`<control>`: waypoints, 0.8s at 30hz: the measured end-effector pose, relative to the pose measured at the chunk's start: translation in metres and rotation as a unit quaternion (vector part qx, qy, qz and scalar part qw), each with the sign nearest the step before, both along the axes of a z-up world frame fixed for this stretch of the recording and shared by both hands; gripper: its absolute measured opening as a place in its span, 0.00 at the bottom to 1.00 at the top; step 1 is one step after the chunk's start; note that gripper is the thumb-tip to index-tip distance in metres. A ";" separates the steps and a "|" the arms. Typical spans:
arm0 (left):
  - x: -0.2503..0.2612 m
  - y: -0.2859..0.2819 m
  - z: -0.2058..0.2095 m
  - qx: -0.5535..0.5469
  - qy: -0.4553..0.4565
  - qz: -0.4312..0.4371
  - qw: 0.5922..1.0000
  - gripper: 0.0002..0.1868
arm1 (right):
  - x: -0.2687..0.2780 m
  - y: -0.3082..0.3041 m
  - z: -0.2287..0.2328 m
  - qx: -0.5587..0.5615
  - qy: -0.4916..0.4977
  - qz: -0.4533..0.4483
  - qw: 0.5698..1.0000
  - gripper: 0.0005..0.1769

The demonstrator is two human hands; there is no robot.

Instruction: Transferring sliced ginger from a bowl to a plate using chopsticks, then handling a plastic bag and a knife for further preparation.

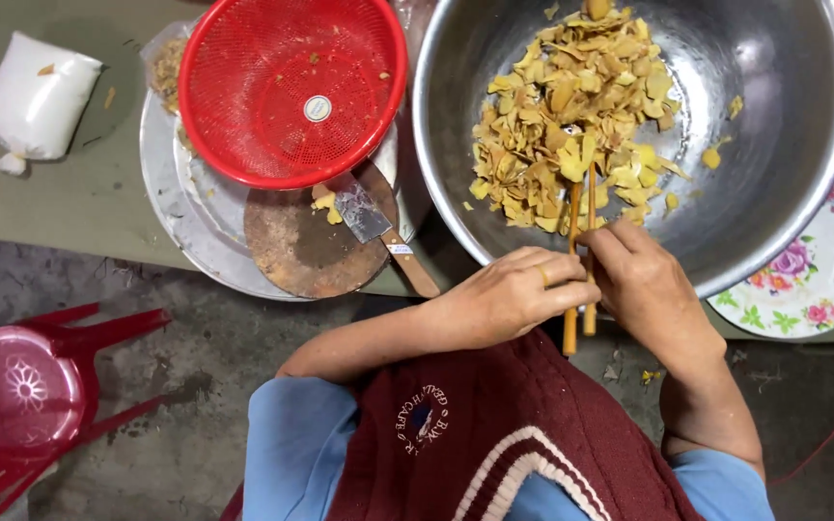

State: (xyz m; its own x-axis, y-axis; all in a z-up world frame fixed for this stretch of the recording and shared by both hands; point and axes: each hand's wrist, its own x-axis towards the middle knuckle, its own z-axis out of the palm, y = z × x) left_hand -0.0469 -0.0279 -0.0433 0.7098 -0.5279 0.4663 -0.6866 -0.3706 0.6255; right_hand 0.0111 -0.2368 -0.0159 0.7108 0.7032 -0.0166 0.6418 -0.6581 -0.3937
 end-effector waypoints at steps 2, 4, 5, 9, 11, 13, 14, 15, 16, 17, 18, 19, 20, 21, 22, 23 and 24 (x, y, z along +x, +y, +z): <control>-0.004 -0.002 -0.011 -0.002 -0.038 0.035 0.999 0.13 | -0.004 0.002 -0.007 0.020 -0.050 0.007 0.999 0.18; -0.013 0.001 -0.015 -0.003 -0.074 0.074 0.994 0.14 | -0.007 0.000 -0.011 0.041 -0.097 0.016 0.994 0.16; -0.017 0.004 -0.012 0.049 -0.051 0.069 0.995 0.16 | -0.006 -0.003 -0.011 0.052 -0.035 0.012 0.998 0.17; -0.037 0.029 0.003 0.084 -0.028 0.092 0.992 0.17 | -0.012 -0.005 0.002 0.077 0.011 0.007 0.997 0.18; -0.045 0.056 0.003 0.063 -0.033 0.128 0.989 0.18 | -0.016 -0.015 -0.002 0.088 -0.002 -0.008 0.996 0.17; -0.055 0.092 0.002 0.041 -0.038 0.166 0.985 0.19 | -0.021 -0.021 -0.004 0.100 -0.012 -0.020 0.995 0.16; -0.060 0.114 0.002 -0.006 -0.007 0.239 0.971 0.17 | -0.024 -0.024 -0.004 0.107 -0.057 -0.034 0.992 0.13; -0.065 0.136 0.001 -0.053 0.021 0.309 0.949 0.17 | -0.025 -0.026 -0.004 0.115 -0.104 -0.048 0.987 0.10; -0.068 0.160 0.001 -0.052 0.019 0.317 0.947 0.17 | -0.030 -0.033 -0.009 0.117 -0.105 -0.041 0.987 0.10; -0.070 0.185 0.001 -0.104 0.010 0.420 0.902 0.10 | -0.034 -0.040 -0.014 0.139 -0.123 -0.071 0.980 0.07; -0.073 0.212 0.000 -0.153 0.001 0.516 0.843 0.04 | -0.036 -0.045 -0.019 0.161 -0.140 -0.102 0.972 0.03; -0.072 0.249 -0.023 -0.154 -0.001 0.520 0.840 0.04 | -0.044 -0.052 -0.030 0.162 -0.140 -0.097 0.972 0.03; -0.071 0.286 -0.046 -0.162 0.000 0.569 0.806 0.05 | -0.051 -0.058 -0.042 0.191 -0.118 -0.166 0.960 0.04; -0.068 0.323 -0.070 -0.170 0.001 0.615 0.770 0.08 | -0.058 -0.064 -0.053 0.218 -0.094 -0.237 0.942 0.05; -0.060 0.356 -0.079 -0.172 0.000 0.616 0.769 0.08 | -0.058 -0.070 -0.062 0.218 -0.095 -0.235 0.943 0.05; -0.054 0.386 -0.090 -0.090 -0.016 0.642 0.761 0.14 | -0.061 -0.077 -0.069 0.194 -0.116 -0.264 0.938 0.06; -0.047 0.417 -0.101 -0.008 -0.031 0.663 0.748 0.20 | -0.063 -0.084 -0.076 0.169 -0.136 -0.293 0.931 0.08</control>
State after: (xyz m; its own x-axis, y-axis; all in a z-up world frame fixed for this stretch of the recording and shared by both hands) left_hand -0.0938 0.3890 -0.1444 0.5811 0.6273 0.5184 0.2510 -0.7441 0.6191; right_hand -0.0522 -0.3212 -0.0923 0.9196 0.1249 0.3725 0.3174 -0.7949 -0.5171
